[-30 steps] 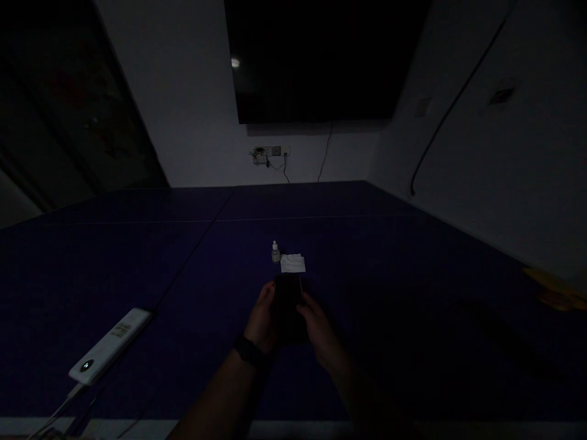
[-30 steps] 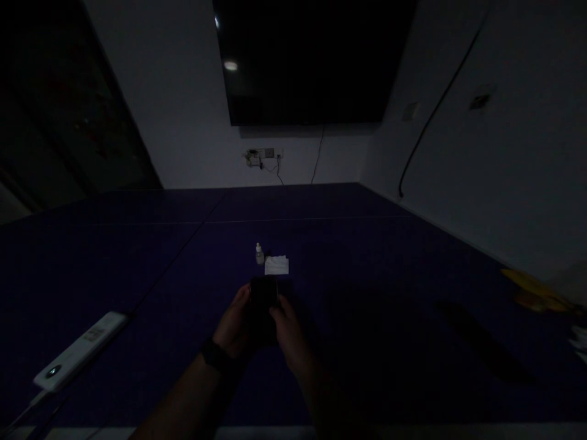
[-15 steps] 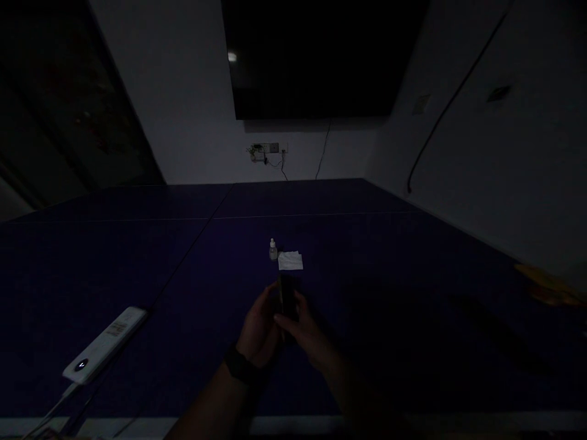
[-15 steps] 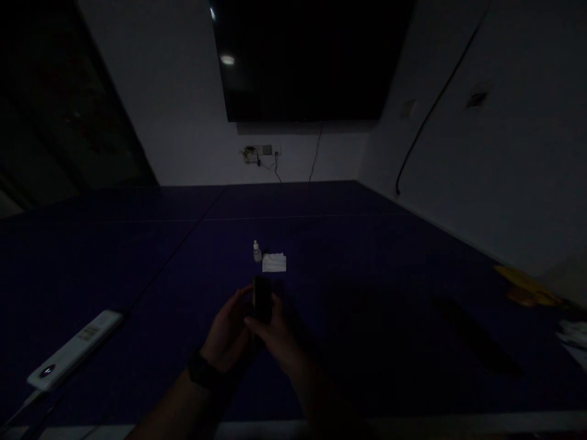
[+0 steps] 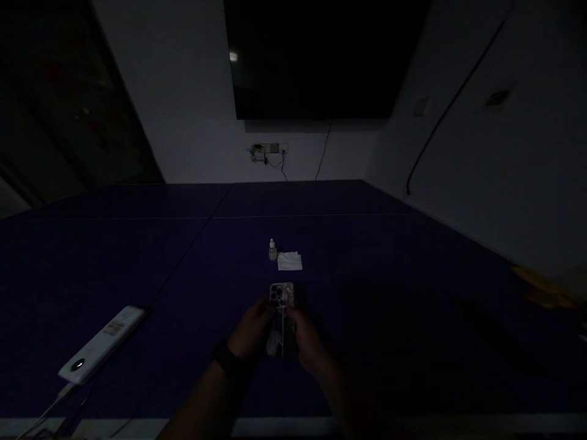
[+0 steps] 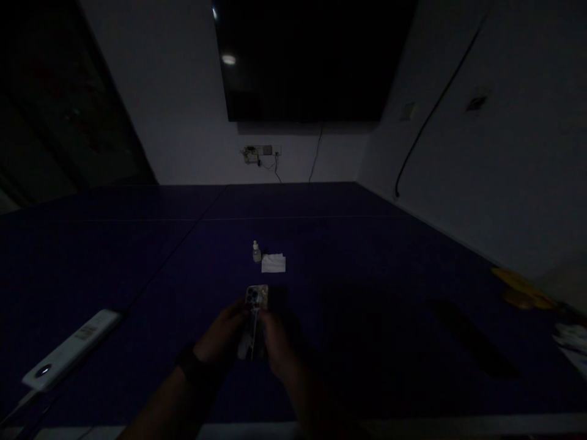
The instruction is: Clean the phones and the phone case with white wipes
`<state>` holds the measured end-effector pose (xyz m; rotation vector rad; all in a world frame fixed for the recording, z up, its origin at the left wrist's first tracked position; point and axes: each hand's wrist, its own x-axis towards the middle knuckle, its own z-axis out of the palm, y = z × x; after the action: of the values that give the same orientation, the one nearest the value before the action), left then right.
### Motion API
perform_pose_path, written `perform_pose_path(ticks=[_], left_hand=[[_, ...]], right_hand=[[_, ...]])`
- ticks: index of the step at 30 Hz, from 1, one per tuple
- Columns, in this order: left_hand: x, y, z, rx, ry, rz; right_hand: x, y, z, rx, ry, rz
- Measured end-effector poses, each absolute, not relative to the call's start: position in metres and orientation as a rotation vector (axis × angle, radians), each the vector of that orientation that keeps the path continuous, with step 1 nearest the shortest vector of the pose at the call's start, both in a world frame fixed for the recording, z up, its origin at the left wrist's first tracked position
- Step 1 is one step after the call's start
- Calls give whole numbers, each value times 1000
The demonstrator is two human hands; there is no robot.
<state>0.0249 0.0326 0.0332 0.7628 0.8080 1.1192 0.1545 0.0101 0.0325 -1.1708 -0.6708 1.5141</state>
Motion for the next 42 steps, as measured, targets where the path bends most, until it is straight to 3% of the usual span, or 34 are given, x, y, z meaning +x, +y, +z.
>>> perform_pose_path(ticks=[12,18,27,33,42], left_hand=[[22,15,56,899,816,1175],[18,3,72,1466,995,1193],[14,-9,77,1830,1138,1134],[4,-11,82,2117,1118,1106],[7,-16,75,2141,1264,1146]], right_hand=[[183,27,53,-1133,-1114,1155],[188,20,62,-1090,-1278,863],[200,8,98,-1021,-1724,397],[202,3,110,-1004,-1914,489],[193,1,100,-1203,-1689,450]])
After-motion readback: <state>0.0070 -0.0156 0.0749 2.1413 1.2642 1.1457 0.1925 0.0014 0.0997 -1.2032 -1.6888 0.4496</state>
